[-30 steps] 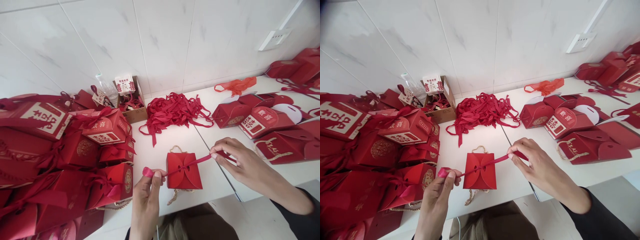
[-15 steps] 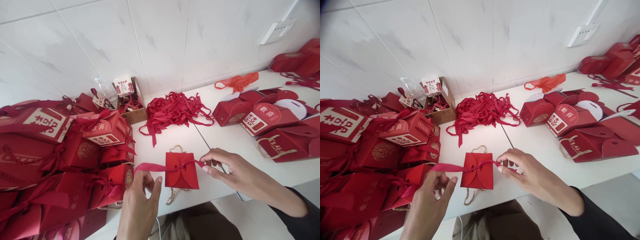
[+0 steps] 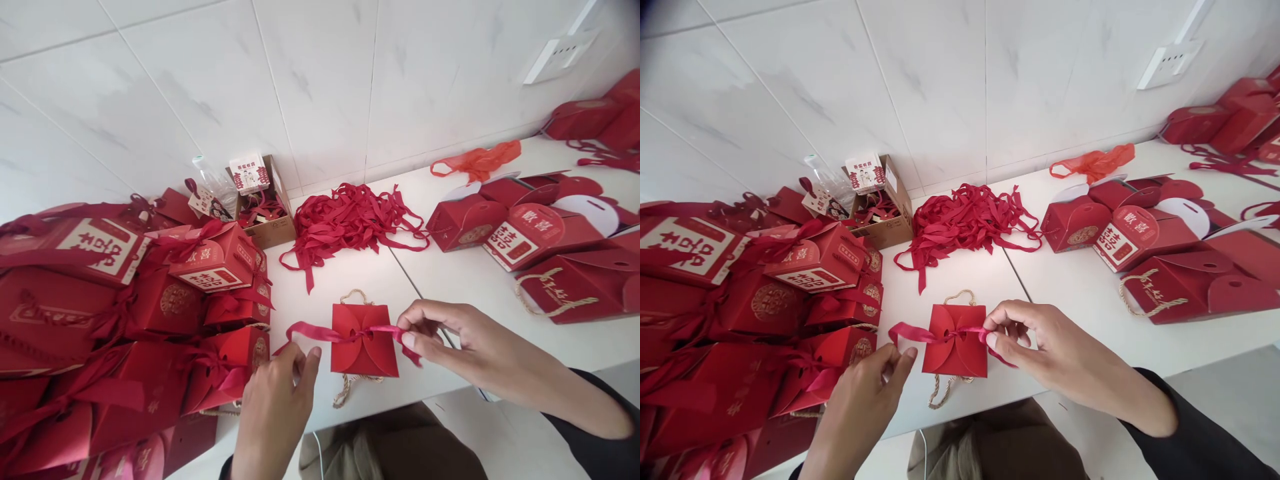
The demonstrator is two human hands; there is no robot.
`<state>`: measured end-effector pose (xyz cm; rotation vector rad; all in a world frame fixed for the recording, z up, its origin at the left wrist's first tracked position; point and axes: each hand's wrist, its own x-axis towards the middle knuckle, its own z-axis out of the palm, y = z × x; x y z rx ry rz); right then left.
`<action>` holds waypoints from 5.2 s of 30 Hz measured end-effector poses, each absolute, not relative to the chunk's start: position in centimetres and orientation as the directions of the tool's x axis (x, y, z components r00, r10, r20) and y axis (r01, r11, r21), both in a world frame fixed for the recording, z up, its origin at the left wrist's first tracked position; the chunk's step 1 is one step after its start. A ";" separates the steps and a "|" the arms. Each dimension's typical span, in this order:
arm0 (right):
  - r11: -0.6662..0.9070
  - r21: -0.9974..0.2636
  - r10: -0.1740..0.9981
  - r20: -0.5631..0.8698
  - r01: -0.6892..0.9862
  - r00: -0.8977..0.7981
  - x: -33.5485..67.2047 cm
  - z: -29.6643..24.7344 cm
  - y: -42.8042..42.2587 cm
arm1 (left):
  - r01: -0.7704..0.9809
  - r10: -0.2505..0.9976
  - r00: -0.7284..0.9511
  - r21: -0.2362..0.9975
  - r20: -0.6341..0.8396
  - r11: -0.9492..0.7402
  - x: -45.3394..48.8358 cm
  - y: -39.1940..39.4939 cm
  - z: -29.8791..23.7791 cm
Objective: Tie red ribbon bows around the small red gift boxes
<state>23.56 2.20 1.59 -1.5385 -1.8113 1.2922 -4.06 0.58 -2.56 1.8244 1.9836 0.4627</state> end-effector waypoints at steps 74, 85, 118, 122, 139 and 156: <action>0.490 -0.514 0.871 0.255 0.704 -0.420 21.0 -6.0 3.8 | 0.398 0.976 -0.069 0.903 0.206 -0.163 3.2 -0.8 -5.0; 0.397 -0.575 0.918 0.247 0.715 -0.311 19.2 -2.4 2.7 | 0.431 0.977 -0.120 0.896 0.176 -0.109 3.1 -0.3 -4.6; 0.341 -0.578 0.928 0.331 0.741 -0.169 20.9 -2.2 2.3 | 0.537 0.971 -0.115 0.835 0.210 -0.117 3.2 -1.9 -6.6; 0.431 -0.606 0.903 0.282 0.669 -0.325 19.6 -1.7 1.6 | 0.617 0.950 -0.072 0.761 0.304 -0.197 2.9 -1.8 -6.0; 0.371 -0.634 0.928 0.236 0.678 -0.288 19.0 -2.1 1.6 | 0.598 0.948 -0.017 0.763 0.317 -0.244 3.1 -1.3 -6.6; 0.383 -0.571 0.917 0.331 0.726 -0.223 20.2 -2.6 2.2 | 0.385 0.975 -0.133 0.916 0.177 -0.114 1.9 -0.9 -5.1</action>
